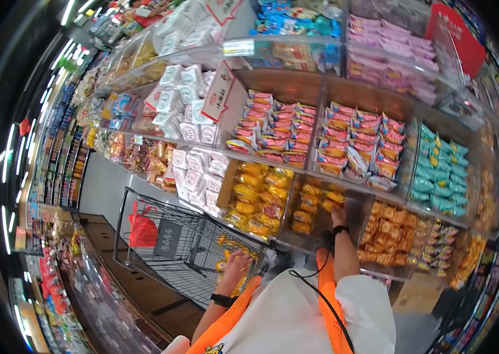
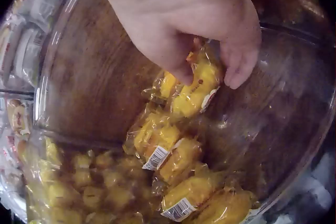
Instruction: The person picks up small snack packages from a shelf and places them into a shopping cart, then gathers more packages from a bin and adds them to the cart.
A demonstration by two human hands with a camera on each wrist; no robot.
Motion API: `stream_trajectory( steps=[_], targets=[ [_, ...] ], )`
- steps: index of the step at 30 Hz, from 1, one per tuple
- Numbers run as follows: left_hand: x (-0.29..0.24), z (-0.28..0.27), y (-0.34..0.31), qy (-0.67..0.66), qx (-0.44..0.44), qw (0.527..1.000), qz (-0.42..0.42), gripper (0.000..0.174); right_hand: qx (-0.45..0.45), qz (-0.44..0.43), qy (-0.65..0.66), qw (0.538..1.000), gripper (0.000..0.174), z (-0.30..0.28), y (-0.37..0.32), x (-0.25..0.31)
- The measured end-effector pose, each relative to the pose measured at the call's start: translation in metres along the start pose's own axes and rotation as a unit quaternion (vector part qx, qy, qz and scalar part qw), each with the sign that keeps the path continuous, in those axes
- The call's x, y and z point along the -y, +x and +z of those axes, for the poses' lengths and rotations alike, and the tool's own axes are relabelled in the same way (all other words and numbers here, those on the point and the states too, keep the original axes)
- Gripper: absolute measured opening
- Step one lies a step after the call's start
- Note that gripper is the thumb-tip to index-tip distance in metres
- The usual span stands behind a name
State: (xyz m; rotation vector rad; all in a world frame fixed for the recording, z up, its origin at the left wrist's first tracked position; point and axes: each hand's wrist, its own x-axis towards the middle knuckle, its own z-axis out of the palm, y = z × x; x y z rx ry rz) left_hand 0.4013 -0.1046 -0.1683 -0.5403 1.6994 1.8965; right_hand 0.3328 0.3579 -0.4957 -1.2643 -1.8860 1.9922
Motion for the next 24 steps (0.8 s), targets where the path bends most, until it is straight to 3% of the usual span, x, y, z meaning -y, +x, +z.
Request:
stream_trajectory(
  steps=[1,3,7,8,10,11,12,13,19,21,22,23,24],
  targets=[
    [0.008,-0.005,0.003,0.004,0.009,1.0,0.023,0.04,-0.017,0.022,-0.038,0.999,0.069,0.0,0.004,-0.004],
    [-0.038,0.021,-0.014,-0.123,-0.052,0.986,-0.1,0.04,-0.052,0.067,-0.118,0.989,0.07,-0.001,0.022,-0.015],
    [-0.037,0.002,-0.011,-0.144,-0.02,0.987,-0.068,0.039,0.014,0.173,-0.064,0.983,0.07,-0.006,-0.025,0.091],
    [-0.018,-0.015,-0.01,-0.144,-0.025,0.988,-0.047,0.04,0.017,0.196,-0.044,0.98,0.07,-0.008,-0.027,0.099],
    [-0.048,-0.037,-0.03,-0.07,0.038,0.997,0.019,0.028,0.014,0.244,0.023,0.969,0.067,-0.025,-0.055,0.101],
    [-0.072,-0.034,-0.046,-0.075,-0.038,0.996,-0.005,0.023,0.006,0.259,0.078,0.963,0.064,-0.027,-0.065,0.105],
    [-0.043,-0.078,-0.027,-0.06,0.0,0.998,-0.035,0.025,0.003,0.263,0.059,0.963,0.055,-0.031,-0.068,0.1],
    [-0.044,-0.085,-0.03,-0.088,-0.113,0.988,-0.064,0.029,-0.001,0.258,0.052,0.965,0.046,-0.033,-0.061,0.095],
    [0.014,-0.151,-0.036,-0.146,-0.209,0.956,-0.144,0.038,0.066,0.322,-0.046,0.943,0.02,-0.045,-0.042,0.092],
    [0.044,-0.159,-0.048,-0.136,-0.195,0.959,-0.155,0.041,0.072,0.233,-0.067,0.967,0.017,-0.087,0.016,-0.002],
    [0.055,-0.161,-0.058,-0.145,-0.19,0.959,-0.152,0.041,0.072,0.184,-0.059,0.979,0.015,-0.089,0.004,0.0],
    [0.061,-0.159,-0.064,-0.155,-0.176,0.961,-0.15,0.041,0.176,0.138,0.007,0.975,0.013,-0.111,0.019,-0.025],
    [0.064,-0.156,-0.066,-0.158,-0.187,0.954,-0.173,0.041,0.056,0.238,-0.09,0.966,0.012,-0.078,-0.036,0.066]
  ],
)
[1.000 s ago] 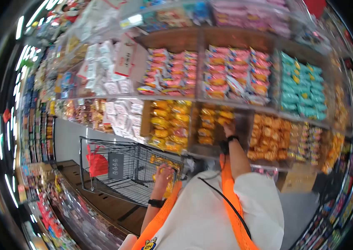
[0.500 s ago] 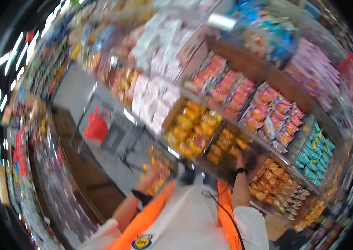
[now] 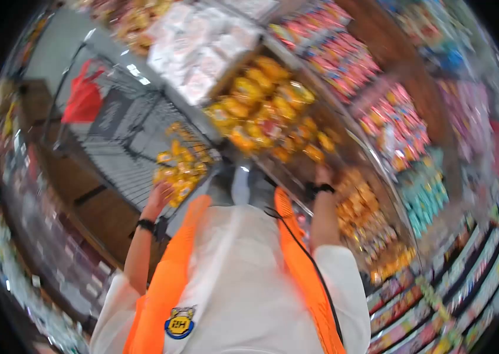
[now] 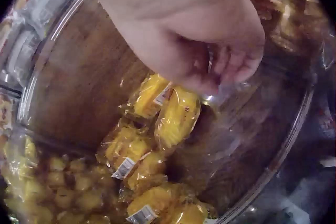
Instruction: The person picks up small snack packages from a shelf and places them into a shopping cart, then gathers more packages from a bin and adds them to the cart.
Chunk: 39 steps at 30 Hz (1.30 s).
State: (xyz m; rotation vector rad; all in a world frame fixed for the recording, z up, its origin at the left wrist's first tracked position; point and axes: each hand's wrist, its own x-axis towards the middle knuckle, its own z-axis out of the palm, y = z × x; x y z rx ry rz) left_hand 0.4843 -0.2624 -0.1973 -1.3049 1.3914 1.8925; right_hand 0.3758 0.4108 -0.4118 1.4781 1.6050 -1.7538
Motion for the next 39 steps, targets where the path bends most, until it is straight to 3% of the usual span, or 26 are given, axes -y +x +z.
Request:
stream_trajectory(
  steps=[1,3,4,7,9,12,15,19,24,27,30,33,36,37,39],
  targets=[
    [0.004,0.002,-0.001,0.0,-0.018,1.0,-0.02,0.041,0.003,-0.032,0.026,0.999,0.017,-0.006,0.0,-0.013],
    [0.021,-0.003,0.003,-0.007,-0.015,1.0,-0.025,0.041,0.048,-0.144,-0.145,0.978,0.028,0.003,-0.046,0.002],
    [0.032,-0.012,0.007,-0.001,-0.015,0.999,-0.032,0.042,0.044,-0.021,-0.005,0.999,0.033,0.026,-0.061,0.018],
    [0.043,0.002,-0.001,-0.006,-0.025,0.999,-0.045,0.042,-0.057,0.118,0.03,0.991,0.044,0.05,-0.059,0.046],
    [0.038,0.013,-0.013,-0.002,-0.027,0.998,-0.052,0.042,-0.088,0.114,0.093,0.985,0.045,0.056,-0.052,0.046],
    [0.034,0.026,-0.027,0.019,-0.018,0.999,-0.036,0.042,-0.059,0.067,0.011,0.996,0.045,0.056,-0.04,0.03],
    [0.028,0.045,-0.03,0.047,-0.009,0.999,-0.025,0.042,-0.116,0.05,-0.032,0.991,0.041,0.055,-0.044,0.021],
    [0.018,0.08,-0.035,0.055,-0.002,0.998,-0.039,0.038,-0.155,-0.165,-0.097,0.969,0.037,0.042,-0.035,0.003],
    [0.008,0.108,-0.031,0.037,0.048,0.998,-0.022,0.041,-0.266,-0.291,-0.108,0.913,0.034,0.043,-0.049,0.012],
    [-0.012,0.132,-0.039,0.071,0.071,0.995,0.008,0.04,-0.201,-0.296,-0.141,0.923,0.046,0.048,-0.047,0.027],
    [-0.021,0.139,-0.044,0.09,0.081,0.993,0.007,0.038,-0.103,-0.248,-0.021,0.963,0.066,0.052,0.006,0.005],
    [-0.021,0.137,-0.046,0.105,0.082,0.991,0.009,0.036,-0.014,-0.218,-0.017,0.976,0.082,0.05,-0.033,0.033],
    [-0.014,0.127,-0.039,0.09,0.061,0.994,-0.001,0.034,0.081,-0.237,0.004,0.968,0.084,0.036,-0.016,0.022],
    [-0.004,0.116,-0.031,0.082,0.064,0.995,0.009,0.033,0.059,-0.178,0.051,0.981,0.088,0.036,-0.054,0.039],
    [0.01,0.097,-0.012,0.079,0.044,0.996,0.003,0.035,0.052,-0.116,0.053,0.991,0.093,0.03,-0.053,0.037]
  ],
)
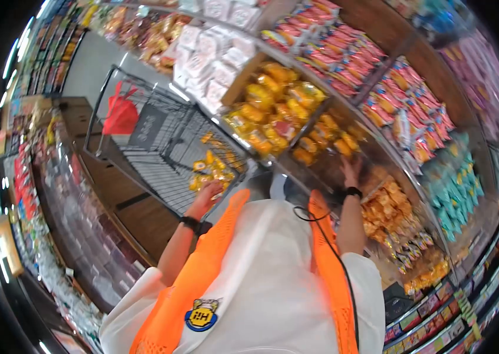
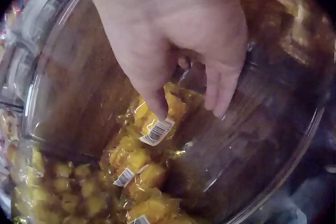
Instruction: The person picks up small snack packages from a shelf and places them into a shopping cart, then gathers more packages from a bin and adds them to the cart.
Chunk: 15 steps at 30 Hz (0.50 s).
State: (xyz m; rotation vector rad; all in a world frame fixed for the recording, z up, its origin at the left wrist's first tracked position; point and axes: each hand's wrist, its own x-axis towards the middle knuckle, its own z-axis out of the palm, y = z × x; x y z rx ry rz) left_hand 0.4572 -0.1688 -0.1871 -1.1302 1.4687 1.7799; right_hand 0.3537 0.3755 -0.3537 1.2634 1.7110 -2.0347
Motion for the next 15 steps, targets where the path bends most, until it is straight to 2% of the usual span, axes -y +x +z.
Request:
stream_trajectory(
  steps=[3,8,10,11,13,14,15],
  targets=[
    [0.006,-0.014,0.014,0.01,-0.056,0.998,-0.001,0.043,-0.03,0.039,-0.063,0.997,0.089,-0.01,-0.009,0.012],
    [0.018,-0.069,0.088,0.162,-0.146,0.976,0.001,0.055,-0.047,0.038,-0.139,0.988,0.075,-0.003,-0.056,0.03],
    [0.029,-0.106,0.143,0.26,-0.138,0.955,-0.012,0.06,-0.032,0.002,-0.117,0.993,0.069,-0.009,-0.075,0.031],
    [0.05,-0.127,0.183,0.3,-0.146,0.942,0.042,0.072,-0.021,0.0,-0.133,0.991,0.065,-0.008,-0.091,0.033],
    [0.006,-0.108,0.181,0.383,-0.163,0.908,0.043,0.081,0.001,-0.004,-0.163,0.987,0.056,0.001,-0.135,0.052],
    [-0.012,-0.106,0.181,0.424,-0.174,0.888,0.045,0.085,0.009,0.023,-0.179,0.984,0.051,0.004,-0.156,0.058],
    [0.006,-0.12,0.22,0.449,-0.175,0.872,0.084,0.094,0.022,0.046,-0.191,0.98,0.046,0.012,-0.171,0.064]
  ],
)
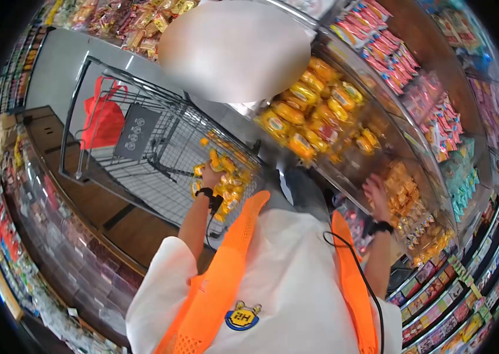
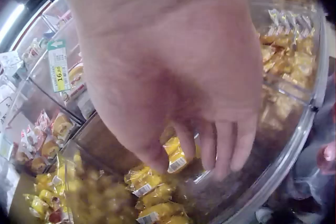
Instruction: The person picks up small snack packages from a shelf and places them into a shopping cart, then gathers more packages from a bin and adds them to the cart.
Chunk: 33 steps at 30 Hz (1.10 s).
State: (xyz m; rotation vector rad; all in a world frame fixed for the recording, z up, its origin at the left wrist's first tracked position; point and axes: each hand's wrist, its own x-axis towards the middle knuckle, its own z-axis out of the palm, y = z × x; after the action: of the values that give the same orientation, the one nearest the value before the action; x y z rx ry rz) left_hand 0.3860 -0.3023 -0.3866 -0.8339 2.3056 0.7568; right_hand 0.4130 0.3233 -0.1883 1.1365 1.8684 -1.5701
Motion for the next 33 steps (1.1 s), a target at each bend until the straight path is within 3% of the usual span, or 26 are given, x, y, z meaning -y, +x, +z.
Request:
stream_trajectory(
  steps=[3,4,6,7,8,11,15,16,17,18,19,20,21,22,23,25,26,27,29,31,33],
  targets=[
    [-0.018,0.001,0.022,0.055,-0.053,0.994,0.08,0.107,0.103,0.004,0.0,0.995,0.037,-0.001,-0.013,-0.026],
    [-0.034,-0.001,0.031,0.107,-0.028,0.992,0.056,0.111,0.081,0.034,-0.043,0.995,0.037,0.001,-0.022,-0.017],
    [-0.022,0.029,0.056,0.165,-0.041,0.979,0.111,0.109,0.031,0.092,-0.125,0.987,0.037,0.027,-0.051,0.02],
    [-0.018,0.041,0.067,0.194,-0.048,0.97,0.14,0.108,0.025,0.07,-0.136,0.988,0.035,0.036,-0.054,0.026],
    [-0.018,0.053,0.08,0.213,0.018,0.972,0.094,0.103,0.019,0.051,-0.144,0.988,0.034,0.044,-0.059,0.031],
    [0.002,0.07,0.101,0.214,0.026,0.97,0.109,0.098,0.009,0.006,-0.18,0.984,0.033,0.061,-0.067,0.035],
    [-0.014,0.035,0.093,0.167,0.049,0.978,0.118,0.093,0.052,-0.049,-0.271,0.96,0.037,0.085,-0.075,0.039],
    [0.007,0.043,0.102,0.165,0.009,0.959,0.229,0.09,0.065,-0.06,-0.266,0.96,0.038,0.082,-0.072,0.028],
    [0.027,0.06,0.11,0.211,-0.012,0.941,0.263,0.087,0.076,-0.078,-0.259,0.96,0.039,0.081,-0.072,0.024],
    [0.033,0.061,0.107,0.108,-0.008,0.976,0.19,0.075,0.077,-0.108,-0.311,0.941,0.039,0.082,-0.074,0.026],
    [0.035,0.06,0.11,0.091,0.033,0.981,0.166,0.063,0.056,-0.107,-0.308,0.944,0.037,0.087,-0.078,0.034],
    [0.052,0.068,0.109,0.196,-0.035,0.936,0.292,0.058,0.047,-0.071,-0.292,0.953,0.035,0.085,-0.078,0.039],
    [0.064,0.085,0.115,0.122,-0.04,0.958,0.257,0.061,0.052,-0.086,-0.251,0.963,0.034,0.085,-0.083,0.048],
    [0.013,0.028,0.068,0.096,-0.012,0.982,0.161,0.059,0.061,-0.1,-0.208,0.971,0.032,0.087,-0.09,0.061],
    [-0.005,-0.003,0.046,0.076,0.006,0.985,0.154,0.055,0.048,-0.114,-0.221,0.967,0.032,0.087,-0.092,0.073],
    [0.011,0.003,0.042,0.038,-0.074,0.976,0.2,0.054,0.032,-0.132,-0.248,0.959,0.031,0.086,-0.087,0.086],
    [0.027,0.011,0.052,-0.184,-0.028,0.969,0.163,0.053,0.021,-0.181,-0.26,0.948,0.032,0.083,-0.079,0.084],
    [0.044,0.023,0.063,-0.393,0.031,0.911,0.12,0.052,0.019,-0.206,-0.26,0.943,0.032,0.09,-0.074,0.088],
    [0.053,0.018,0.052,-0.524,0.037,0.843,0.11,0.05,0.021,-0.239,-0.268,0.933,0.032,0.102,-0.075,0.103],
    [0.051,-0.005,0.028,-0.395,-0.089,0.894,0.192,0.049,0.089,-0.247,-0.262,0.928,0.032,0.117,-0.061,0.115],
    [0.052,-0.032,0.011,-0.477,-0.064,0.859,0.174,0.058,0.133,-0.268,-0.272,0.915,0.032,0.143,-0.051,0.136]
  ],
)
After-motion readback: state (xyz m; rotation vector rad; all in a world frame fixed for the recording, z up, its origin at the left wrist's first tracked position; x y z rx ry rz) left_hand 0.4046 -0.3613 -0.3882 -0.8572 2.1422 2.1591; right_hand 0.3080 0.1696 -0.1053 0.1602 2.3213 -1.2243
